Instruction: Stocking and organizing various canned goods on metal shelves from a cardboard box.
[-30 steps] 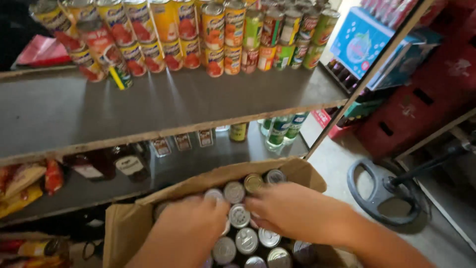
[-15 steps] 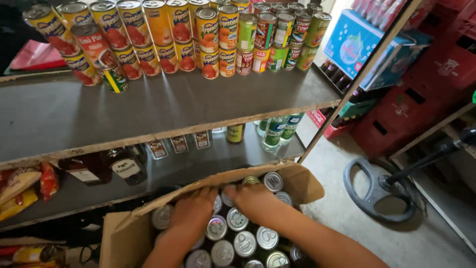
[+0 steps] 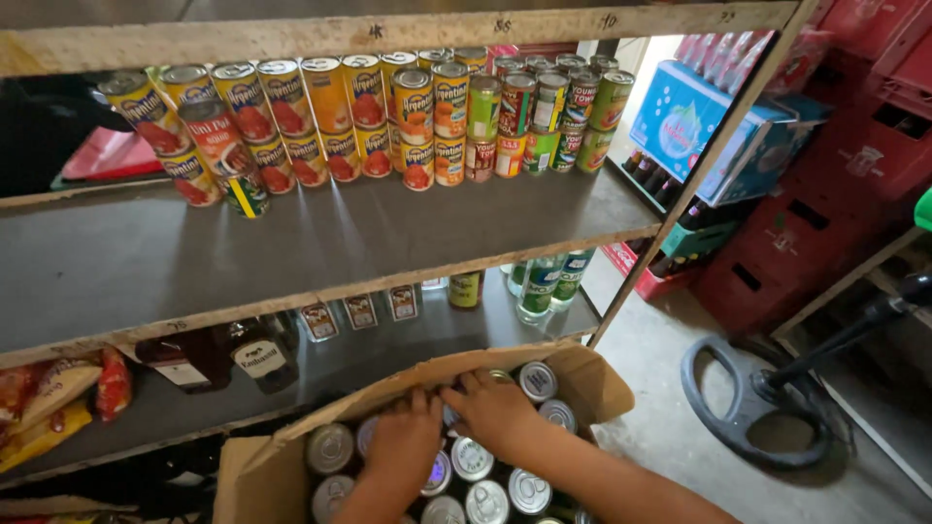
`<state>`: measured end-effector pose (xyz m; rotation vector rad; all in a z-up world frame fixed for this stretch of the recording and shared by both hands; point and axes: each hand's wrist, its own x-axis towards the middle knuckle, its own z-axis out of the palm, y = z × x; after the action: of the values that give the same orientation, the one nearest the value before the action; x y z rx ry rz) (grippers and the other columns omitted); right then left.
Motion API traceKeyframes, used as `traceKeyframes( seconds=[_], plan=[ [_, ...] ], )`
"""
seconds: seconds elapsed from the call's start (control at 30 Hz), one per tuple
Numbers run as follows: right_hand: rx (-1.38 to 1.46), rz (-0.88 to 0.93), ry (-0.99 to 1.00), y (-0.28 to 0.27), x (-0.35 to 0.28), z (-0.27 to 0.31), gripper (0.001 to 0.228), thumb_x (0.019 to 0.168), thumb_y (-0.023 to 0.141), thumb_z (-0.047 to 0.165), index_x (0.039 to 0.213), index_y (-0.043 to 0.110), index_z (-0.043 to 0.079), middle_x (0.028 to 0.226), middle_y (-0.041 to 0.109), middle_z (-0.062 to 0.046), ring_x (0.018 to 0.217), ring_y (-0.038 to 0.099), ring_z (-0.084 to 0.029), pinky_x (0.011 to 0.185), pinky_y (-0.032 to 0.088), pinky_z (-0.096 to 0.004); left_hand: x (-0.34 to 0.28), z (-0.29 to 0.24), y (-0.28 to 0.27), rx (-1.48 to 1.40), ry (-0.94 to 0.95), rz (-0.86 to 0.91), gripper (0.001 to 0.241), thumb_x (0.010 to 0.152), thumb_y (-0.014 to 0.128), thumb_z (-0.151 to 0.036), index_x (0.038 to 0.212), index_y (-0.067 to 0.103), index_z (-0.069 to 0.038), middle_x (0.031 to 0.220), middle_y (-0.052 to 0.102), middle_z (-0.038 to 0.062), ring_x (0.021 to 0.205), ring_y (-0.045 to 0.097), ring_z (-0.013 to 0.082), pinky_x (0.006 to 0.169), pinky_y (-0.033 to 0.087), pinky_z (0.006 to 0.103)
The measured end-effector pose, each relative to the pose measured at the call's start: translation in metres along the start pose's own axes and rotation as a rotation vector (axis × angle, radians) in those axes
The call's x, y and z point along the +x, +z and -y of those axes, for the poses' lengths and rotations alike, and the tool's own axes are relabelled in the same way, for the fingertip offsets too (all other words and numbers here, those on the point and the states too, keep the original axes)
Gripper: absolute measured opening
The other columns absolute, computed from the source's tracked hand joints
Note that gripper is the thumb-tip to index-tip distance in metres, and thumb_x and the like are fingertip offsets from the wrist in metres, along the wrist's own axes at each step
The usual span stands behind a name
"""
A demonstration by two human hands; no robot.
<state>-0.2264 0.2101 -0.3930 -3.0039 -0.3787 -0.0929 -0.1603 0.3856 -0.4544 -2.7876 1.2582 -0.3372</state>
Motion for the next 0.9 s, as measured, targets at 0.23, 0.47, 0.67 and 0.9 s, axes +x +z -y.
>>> traceKeyframes(
  seconds=[0.23, 0.47, 0.67, 0.9],
  plan=[
    [-0.101, 0.064, 0.127, -0.012, 0.000, 0.026, 0.061, 0.077, 0.080, 0.039, 0.130, 0.058, 0.020, 0.143, 0.048, -0.022, 0.131, 0.040, -0.041, 0.092, 0.049, -0.055, -0.001, -0.001, -0.038, -0.041, -0.041, 0.054, 0.067, 0.071, 0.078, -0.042, 0.125, 0.062, -0.006, 0.122, 0.065, 0.023, 0.118, 0.060, 0.0416, 0.095, 0.045, 0.0530],
    [-0.183, -0.018, 0.142, 0.015, 0.003, 0.025, 0.051, 0.077, 0.080, 0.038, 0.122, 0.063, 0.022, 0.137, 0.052, -0.023, 0.133, 0.042, -0.045, 0.091, 0.048, -0.060, -0.006, 0.006, -0.042, -0.156, -0.026, -0.126, 0.053, 0.072, 0.079, -0.034, 0.113, 0.065, -0.005, 0.113, 0.068, 0.022, 0.106, 0.065, 0.0384, 0.093, 0.048, 0.0521],
    [-0.078, -0.209, 0.028, 0.004, -0.003, 0.022, 0.063, 0.074, 0.079, 0.028, 0.131, 0.059, 0.008, 0.118, 0.063, -0.021, 0.116, 0.056, -0.043, 0.086, 0.053, -0.052, -0.013, 0.007, -0.097, -0.295, -0.032, -0.183, 0.073, 0.062, 0.083, -0.035, 0.126, 0.061, -0.005, 0.110, 0.068, 0.023, 0.104, 0.066, 0.0413, 0.090, 0.049, 0.0514],
    [0.271, -0.297, 0.065, -0.127, -0.021, 0.048, 0.067, 0.068, 0.086, 0.027, 0.127, 0.060, 0.010, 0.111, 0.064, -0.017, 0.109, 0.059, -0.039, 0.089, 0.053, -0.048, -0.032, 0.023, -0.157, -0.475, -0.090, -0.601, 0.071, 0.058, 0.079, -0.032, 0.124, 0.064, -0.009, 0.094, 0.070, 0.015, 0.088, 0.067, 0.0355, 0.070, 0.055, 0.0468]
  ],
)
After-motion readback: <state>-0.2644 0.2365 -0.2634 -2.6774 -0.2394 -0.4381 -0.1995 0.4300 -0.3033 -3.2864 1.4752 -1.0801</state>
